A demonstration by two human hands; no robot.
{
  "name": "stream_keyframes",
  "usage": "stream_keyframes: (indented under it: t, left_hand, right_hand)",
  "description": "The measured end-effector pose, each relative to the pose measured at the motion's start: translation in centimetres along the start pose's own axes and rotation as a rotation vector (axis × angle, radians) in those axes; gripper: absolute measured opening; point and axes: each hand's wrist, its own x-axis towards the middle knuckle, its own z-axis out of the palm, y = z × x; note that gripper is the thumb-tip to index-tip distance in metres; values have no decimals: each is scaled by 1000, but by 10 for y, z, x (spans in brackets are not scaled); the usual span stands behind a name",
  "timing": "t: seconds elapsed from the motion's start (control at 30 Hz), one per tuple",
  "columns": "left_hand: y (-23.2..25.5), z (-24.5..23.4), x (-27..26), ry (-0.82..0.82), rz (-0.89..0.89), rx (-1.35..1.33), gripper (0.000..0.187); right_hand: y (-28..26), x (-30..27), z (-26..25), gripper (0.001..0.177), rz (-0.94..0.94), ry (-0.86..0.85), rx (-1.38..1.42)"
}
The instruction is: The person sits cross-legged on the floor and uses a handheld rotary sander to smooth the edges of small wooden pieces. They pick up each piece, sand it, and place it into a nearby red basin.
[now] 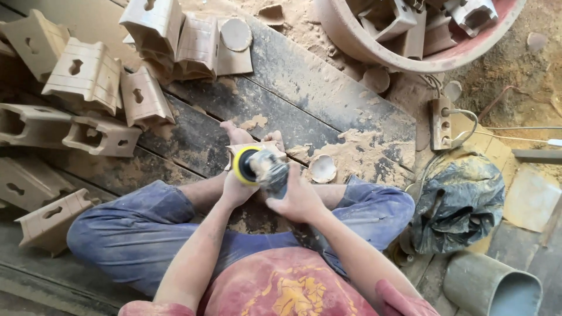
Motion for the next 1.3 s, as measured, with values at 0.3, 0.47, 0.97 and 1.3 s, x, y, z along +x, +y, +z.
stream_keyframes:
  t: [0.3, 0.47, 0.97, 1.3]
  left_hand:
    - [-14, 23, 3, 101, 48, 75, 41]
    - [-44, 38, 4, 129, 128, 151, 38]
    - [-40, 46, 4, 361, 504, 345, 37]
    - [-29, 29, 0, 404, 721, 383, 28]
  right_hand:
    - [38, -14, -35, 81, 151, 238, 124]
    - [5, -25, 0, 85, 64, 21, 23]
    - [29, -34, -3, 86, 96, 101, -7]
    - [25, -25, -34, 81, 149, 99, -62]
